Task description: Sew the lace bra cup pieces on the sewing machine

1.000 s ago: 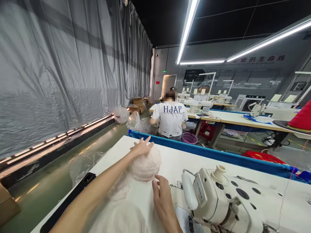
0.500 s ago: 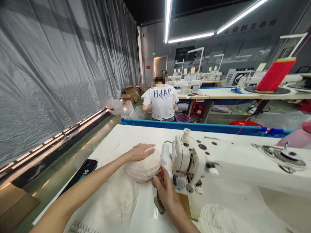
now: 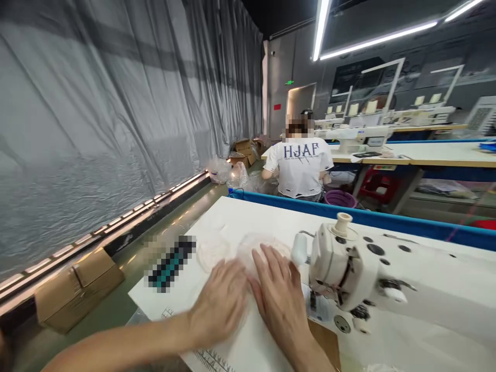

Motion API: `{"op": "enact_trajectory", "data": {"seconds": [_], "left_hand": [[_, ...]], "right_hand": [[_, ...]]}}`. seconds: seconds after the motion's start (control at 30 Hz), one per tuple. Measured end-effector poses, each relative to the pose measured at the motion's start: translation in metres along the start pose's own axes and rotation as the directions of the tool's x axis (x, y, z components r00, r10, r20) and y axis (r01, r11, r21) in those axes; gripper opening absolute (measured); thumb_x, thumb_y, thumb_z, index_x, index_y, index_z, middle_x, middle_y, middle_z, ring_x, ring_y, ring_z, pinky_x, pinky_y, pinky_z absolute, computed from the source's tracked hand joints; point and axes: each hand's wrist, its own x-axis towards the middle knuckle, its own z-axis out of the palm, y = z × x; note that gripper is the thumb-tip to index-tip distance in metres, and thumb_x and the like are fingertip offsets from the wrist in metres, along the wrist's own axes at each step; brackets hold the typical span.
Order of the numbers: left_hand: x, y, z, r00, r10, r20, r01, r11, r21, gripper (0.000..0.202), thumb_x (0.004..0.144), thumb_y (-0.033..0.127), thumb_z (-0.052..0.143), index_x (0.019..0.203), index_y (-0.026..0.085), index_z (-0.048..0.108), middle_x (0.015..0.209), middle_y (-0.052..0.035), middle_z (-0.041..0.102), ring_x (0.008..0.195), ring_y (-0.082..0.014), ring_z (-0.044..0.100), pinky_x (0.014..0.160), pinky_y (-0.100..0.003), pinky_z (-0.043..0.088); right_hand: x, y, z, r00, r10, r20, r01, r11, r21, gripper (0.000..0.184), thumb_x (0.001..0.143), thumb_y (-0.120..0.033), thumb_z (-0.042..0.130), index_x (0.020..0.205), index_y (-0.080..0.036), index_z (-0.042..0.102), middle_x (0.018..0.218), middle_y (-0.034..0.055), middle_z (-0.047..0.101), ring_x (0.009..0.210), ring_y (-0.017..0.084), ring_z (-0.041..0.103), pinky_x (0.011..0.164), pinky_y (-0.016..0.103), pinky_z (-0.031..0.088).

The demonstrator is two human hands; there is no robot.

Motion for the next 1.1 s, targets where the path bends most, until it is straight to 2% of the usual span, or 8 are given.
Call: {"op": "enact_trajectory", "data": {"seconds": [0.13,0.27,0.43,0.7,0.87,0.93,1.0,1.1], "left_hand": [[-0.060,-0.002,0.029,0.983,-0.015,0.184,0.014,1.000,0.006,0.067,0.091,0.051,0.033,0.147,0.024,0.007,0.152,-0.0162,0.012,0.139,-0.0402,0.000,0.098,-0.077,0.005],[-0.071,-0.026,0.016,0.953,-0.048,0.300,0.068,0.996,-0.056,0.054,0.095,0.047,0.026,0.145,0.031,0.012,0.153,-0.0089,0.010,0.141,-0.0315,0.003,0.106,-0.070,0.008],[-0.080,-0.059,-0.004,0.963,0.034,0.267,-0.037,0.999,0.005,0.051,0.096,0.038,0.033,0.144,0.033,0.018,0.152,-0.0035,0.018,0.141,-0.0275,0.012,0.111,-0.061,0.009],[-0.075,-0.092,-0.009,0.961,0.168,0.220,-0.197,0.973,0.117,0.046,0.096,0.031,0.036,0.141,0.032,0.028,0.149,-0.0028,0.029,0.138,-0.0246,0.023,0.112,-0.053,0.019],[-0.062,-0.038,-0.018,0.989,0.131,-0.069,-0.126,0.990,0.065,0.041,0.095,0.024,0.036,0.136,0.021,0.038,0.140,-0.0143,0.038,0.132,-0.0294,0.029,0.104,-0.055,0.027],[-0.048,-0.003,-0.017,0.959,0.237,-0.157,-0.249,0.966,-0.064,0.043,0.096,0.028,0.034,0.137,0.017,0.033,0.142,-0.0161,0.034,0.134,-0.0287,0.026,0.106,-0.052,0.026],[-0.032,0.023,-0.008,0.934,0.330,-0.139,-0.352,0.918,-0.181,0.050,0.096,0.041,0.030,0.142,0.021,0.026,0.147,-0.0129,0.028,0.138,-0.0298,0.018,0.109,-0.054,0.021],[-0.012,0.037,0.014,0.964,0.267,-0.009,-0.253,0.900,-0.356,0.057,0.096,0.049,0.015,0.147,0.025,0.009,0.150,-0.0088,0.024,0.140,-0.0270,0.016,0.111,-0.054,0.017]], "right_hand": [[0.038,0.019,0.040,0.963,0.043,0.265,-0.024,0.997,-0.073,0.036,0.087,-0.038,0.050,0.121,-0.031,0.058,0.129,0.0072,0.054,0.121,0.039,0.041,0.091,0.065,0.029],[0.035,0.035,0.055,0.931,0.033,0.362,-0.018,0.999,-0.044,0.031,0.085,-0.045,0.050,0.112,-0.036,0.063,0.122,0.0047,0.060,0.107,0.037,0.052,0.070,0.051,0.045],[0.020,0.025,0.033,0.907,0.016,0.420,-0.008,1.000,-0.021,0.032,0.087,-0.045,0.047,0.115,-0.039,0.060,0.124,0.0019,0.058,0.106,0.030,0.053,0.067,0.037,0.045],[-0.002,-0.028,-0.014,0.834,0.137,0.534,-0.080,0.988,-0.129,0.030,0.088,-0.044,0.049,0.116,-0.036,0.057,0.125,0.0052,0.055,0.106,0.035,0.048,0.074,0.051,0.042],[-0.015,-0.041,-0.029,0.809,0.221,0.545,-0.161,0.974,-0.157,0.032,0.090,-0.044,0.045,0.117,-0.031,0.056,0.126,0.0086,0.053,0.111,0.040,0.043,0.076,0.057,0.040],[-0.019,-0.047,-0.034,0.797,0.242,0.553,-0.187,0.970,-0.154,0.032,0.090,-0.040,0.045,0.118,-0.030,0.056,0.122,0.0102,0.055,0.109,0.041,0.044,0.073,0.058,0.041],[-0.024,-0.055,-0.040,0.786,0.262,0.560,-0.214,0.965,-0.151,0.033,0.087,-0.033,0.048,0.119,-0.029,0.056,0.119,0.0118,0.057,0.105,0.043,0.046,0.069,0.060,0.041],[-0.035,-0.064,-0.052,0.776,0.281,0.565,-0.252,0.959,-0.132,0.035,0.083,-0.026,0.050,0.118,-0.025,0.057,0.125,0.0138,0.054,0.104,0.045,0.046,0.067,0.064,0.042]]}}
